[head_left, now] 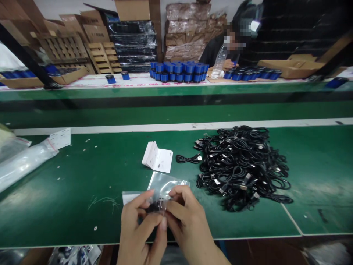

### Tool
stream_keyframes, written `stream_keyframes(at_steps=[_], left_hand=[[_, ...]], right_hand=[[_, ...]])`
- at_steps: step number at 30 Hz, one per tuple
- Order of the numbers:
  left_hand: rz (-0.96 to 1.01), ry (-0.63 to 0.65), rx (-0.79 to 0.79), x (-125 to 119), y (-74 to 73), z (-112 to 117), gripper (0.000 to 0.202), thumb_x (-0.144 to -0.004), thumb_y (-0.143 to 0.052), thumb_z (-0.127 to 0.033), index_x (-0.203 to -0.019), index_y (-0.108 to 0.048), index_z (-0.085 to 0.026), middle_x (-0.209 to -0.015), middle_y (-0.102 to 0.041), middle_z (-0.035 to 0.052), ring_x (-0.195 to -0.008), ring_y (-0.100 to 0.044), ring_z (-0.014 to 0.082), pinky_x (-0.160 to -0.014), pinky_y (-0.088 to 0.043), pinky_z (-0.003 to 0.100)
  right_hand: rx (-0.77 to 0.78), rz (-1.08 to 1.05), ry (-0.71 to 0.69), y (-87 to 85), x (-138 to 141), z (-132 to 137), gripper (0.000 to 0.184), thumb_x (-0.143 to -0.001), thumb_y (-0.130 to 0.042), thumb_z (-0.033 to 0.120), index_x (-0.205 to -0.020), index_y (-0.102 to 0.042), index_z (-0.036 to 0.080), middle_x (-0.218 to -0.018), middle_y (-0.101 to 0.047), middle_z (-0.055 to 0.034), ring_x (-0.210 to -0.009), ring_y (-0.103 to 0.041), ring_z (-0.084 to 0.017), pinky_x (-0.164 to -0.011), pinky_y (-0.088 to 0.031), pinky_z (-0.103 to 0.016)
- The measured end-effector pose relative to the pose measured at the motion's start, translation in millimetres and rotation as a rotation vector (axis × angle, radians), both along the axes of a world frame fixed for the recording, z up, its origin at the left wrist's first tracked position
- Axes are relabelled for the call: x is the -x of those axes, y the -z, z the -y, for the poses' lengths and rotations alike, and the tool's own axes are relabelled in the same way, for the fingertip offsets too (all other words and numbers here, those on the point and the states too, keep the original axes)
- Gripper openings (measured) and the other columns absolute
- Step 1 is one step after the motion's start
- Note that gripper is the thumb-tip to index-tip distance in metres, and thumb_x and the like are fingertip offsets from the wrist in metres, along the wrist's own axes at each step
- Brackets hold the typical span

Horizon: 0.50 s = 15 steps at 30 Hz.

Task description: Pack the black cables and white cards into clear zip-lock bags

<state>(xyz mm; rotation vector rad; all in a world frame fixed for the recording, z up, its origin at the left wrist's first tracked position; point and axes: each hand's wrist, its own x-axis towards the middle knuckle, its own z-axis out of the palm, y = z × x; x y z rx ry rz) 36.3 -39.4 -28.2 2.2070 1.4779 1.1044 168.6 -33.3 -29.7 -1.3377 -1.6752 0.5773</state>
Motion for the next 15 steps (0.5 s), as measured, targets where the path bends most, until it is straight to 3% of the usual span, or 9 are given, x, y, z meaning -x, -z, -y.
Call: stream_keyframes(at_steps=[2, 5, 8, 10, 12, 15], left_hand=[[-0.040, 0.043, -0.034, -1, -0.5, -1, 0.016, -0.081, -0.051, -0.011, -0.077, -0.060, -0.024, -0.124, -0.046, 0.0058, -0.088, -0.049, 0.0200, -0.070, -0.043, 0.033], [-0.070, 0.104, -0.007, 5, -4.5, -8, 0.013, -0.081, -0.052, -0.014, -0.080, -0.058, -0.026, -0.118, -0.054, 0.0049, -0.103, -0.048, 0.0247, -0.084, -0.040, 0.039], [-0.051, 0.079, 0.185, 20, -13.4, -21, 0.023, -0.082, -0.056, -0.031, -0.105, -0.056, -0.029, -0.120, -0.059, 0.0058, -0.112, -0.049, 0.0283, -0.090, -0.039, 0.045], [-0.065, 0.106, 0.415, 30, -21.0, -31, 0.029, -0.083, -0.055, -0.039, -0.111, -0.058, -0.031, -0.110, -0.066, 0.0037, -0.103, -0.057, 0.0266, -0.084, -0.046, 0.041], [-0.050, 0.157, 0.656, 36, -28.0, -40, 0.021, -0.084, -0.053, -0.040, -0.096, -0.066, -0.031, -0.091, -0.070, 0.0008, -0.085, -0.062, 0.0223, -0.073, -0.049, 0.033], [0.082, 0.211, 0.879, 36, -33.3, -44, 0.020, -0.082, -0.055, -0.038, -0.074, -0.068, -0.024, -0.068, -0.064, -0.0009, -0.063, -0.057, 0.0157, -0.058, -0.043, 0.025]], right_hand=[[0.101, -0.056, -0.100, -1.4, -5, -2, 0.019, -0.081, -0.051, 0.006, -0.072, -0.063, 0.018, -0.081, -0.059, -0.0035, -0.066, -0.057, -0.014, -0.060, -0.045, -0.023], [0.219, -0.124, -0.175, -4.1, -13, -5, 0.020, -0.079, -0.052, 0.002, -0.070, -0.059, 0.019, -0.068, -0.057, 0.0024, -0.062, -0.056, -0.012, -0.058, -0.043, -0.020], [0.246, -0.209, -0.181, -9.1, -21, -5, 0.017, -0.080, -0.055, 0.003, -0.074, -0.060, 0.019, -0.077, -0.057, 0.0019, -0.069, -0.057, -0.012, -0.063, -0.044, -0.020], [0.271, -0.232, -0.223, -14.5, -25, -4, 0.018, -0.080, -0.056, 0.003, -0.075, -0.061, 0.019, -0.084, -0.055, 0.0011, -0.074, -0.057, -0.012, -0.066, -0.044, -0.021], [0.306, -0.208, -0.283, -21.2, -30, -3, 0.019, -0.079, -0.057, 0.002, -0.076, -0.062, 0.020, -0.090, -0.053, 0.0005, -0.079, -0.057, -0.012, -0.069, -0.045, -0.021], [0.353, -0.119, -0.398, -31.2, -37, -5, 0.025, -0.078, -0.056, -0.003, -0.079, -0.061, 0.021, -0.097, -0.052, 0.0016, -0.084, -0.057, -0.012, -0.073, -0.046, -0.022]])
